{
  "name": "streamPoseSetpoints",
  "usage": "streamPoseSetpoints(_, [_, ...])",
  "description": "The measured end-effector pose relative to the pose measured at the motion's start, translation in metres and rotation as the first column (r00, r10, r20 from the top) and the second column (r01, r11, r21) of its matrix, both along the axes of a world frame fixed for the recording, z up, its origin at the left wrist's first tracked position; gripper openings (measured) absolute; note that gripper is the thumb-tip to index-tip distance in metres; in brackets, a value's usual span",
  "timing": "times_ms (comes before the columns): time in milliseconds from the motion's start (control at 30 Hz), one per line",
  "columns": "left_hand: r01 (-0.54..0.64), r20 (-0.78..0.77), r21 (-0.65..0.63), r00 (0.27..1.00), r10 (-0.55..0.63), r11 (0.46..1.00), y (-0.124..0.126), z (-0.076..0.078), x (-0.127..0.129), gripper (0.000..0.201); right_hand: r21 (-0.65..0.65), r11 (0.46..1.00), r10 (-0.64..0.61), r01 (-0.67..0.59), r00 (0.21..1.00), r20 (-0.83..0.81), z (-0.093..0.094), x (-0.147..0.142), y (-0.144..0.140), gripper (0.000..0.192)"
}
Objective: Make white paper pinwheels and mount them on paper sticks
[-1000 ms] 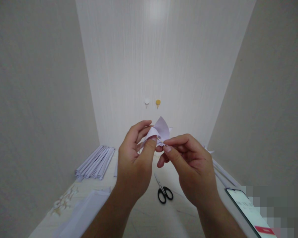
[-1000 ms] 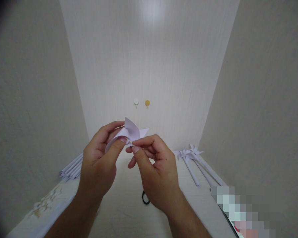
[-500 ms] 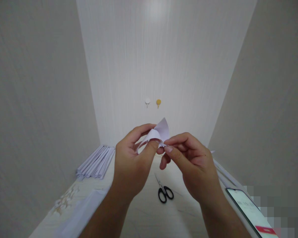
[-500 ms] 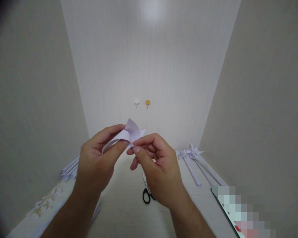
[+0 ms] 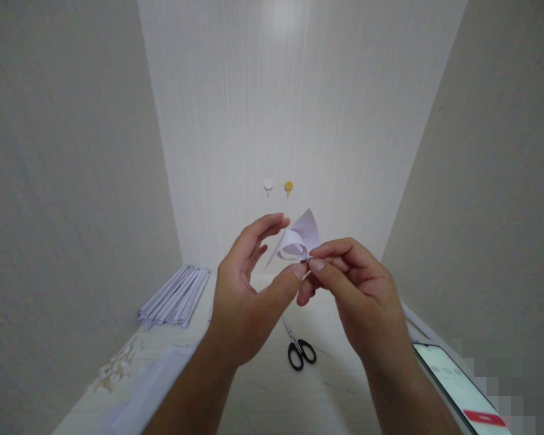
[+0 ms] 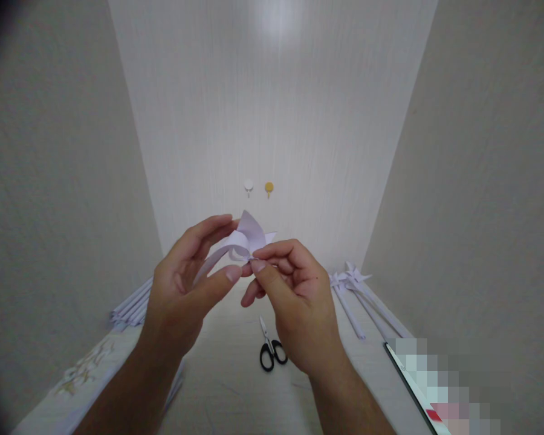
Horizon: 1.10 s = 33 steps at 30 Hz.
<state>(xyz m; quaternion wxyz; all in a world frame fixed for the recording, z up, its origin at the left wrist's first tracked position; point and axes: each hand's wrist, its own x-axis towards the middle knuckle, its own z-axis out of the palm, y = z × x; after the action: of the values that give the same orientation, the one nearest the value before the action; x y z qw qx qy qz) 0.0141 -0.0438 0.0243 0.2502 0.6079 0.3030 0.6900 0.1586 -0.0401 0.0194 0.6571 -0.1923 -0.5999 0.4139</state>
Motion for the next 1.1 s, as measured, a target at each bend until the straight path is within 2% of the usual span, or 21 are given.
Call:
streamPoseSetpoints(67, [0.136,-0.03,-0.044,0.99,-0.138,0.99,0.004,-0.003,-0.006,0.068,-0.027,0.999,0.03,-0.031,0.999,-0.039,0.0,0.001,0.001,0.004])
streamPoseSetpoints(133, [0.254,-0.049,-0.109,0.964,-0.26,0.961,0.01,-0.007,-0.01,0.074,-0.048,0.997,0.053,-0.057,0.996,-0.071,0.0,0.002,0.002,0.005])
streamPoseSetpoints(200, [0.341,-0.066,-0.139,0.934,-0.352,0.93,0.016,-0.01,-0.01,0.07,-0.065,0.996,0.061,-0.066,0.995,-0.084,0.001,0.003,0.004,0.007])
streamPoseSetpoints(300, [0.4,-0.067,-0.127,0.91,-0.41,0.908,0.022,-0.013,-0.005,0.058,-0.072,0.995,0.056,-0.062,0.995,-0.083,0.001,0.004,0.007,0.008])
streamPoseSetpoints(400, [0.383,-0.049,-0.12,0.919,-0.391,0.916,0.022,-0.013,0.001,0.041,-0.073,0.997,0.029,-0.034,0.997,-0.07,0.001,0.004,0.008,0.008])
streamPoseSetpoints(533, [0.277,-0.114,-0.087,0.951,-0.286,0.957,0.018,-0.011,0.004,0.028,-0.063,0.996,-0.058,0.056,0.998,-0.03,0.002,0.003,0.006,0.009])
streamPoseSetpoints(767, [0.217,-0.195,-0.077,0.954,-0.228,0.973,0.015,-0.007,0.004,0.027,-0.016,0.96,-0.277,0.279,0.957,0.082,0.006,0.002,0.0,0.004])
streamPoseSetpoints(900, [0.215,-0.232,-0.095,0.945,-0.232,0.972,0.014,-0.007,0.004,0.027,-0.014,0.958,-0.281,0.286,0.948,0.152,0.005,0.004,0.0,0.005])
streamPoseSetpoints(1100, [0.271,-0.261,-0.147,0.917,-0.301,0.951,0.017,-0.008,0.002,0.037,-0.033,0.946,-0.296,0.322,0.902,0.315,0.001,0.009,0.001,0.004])
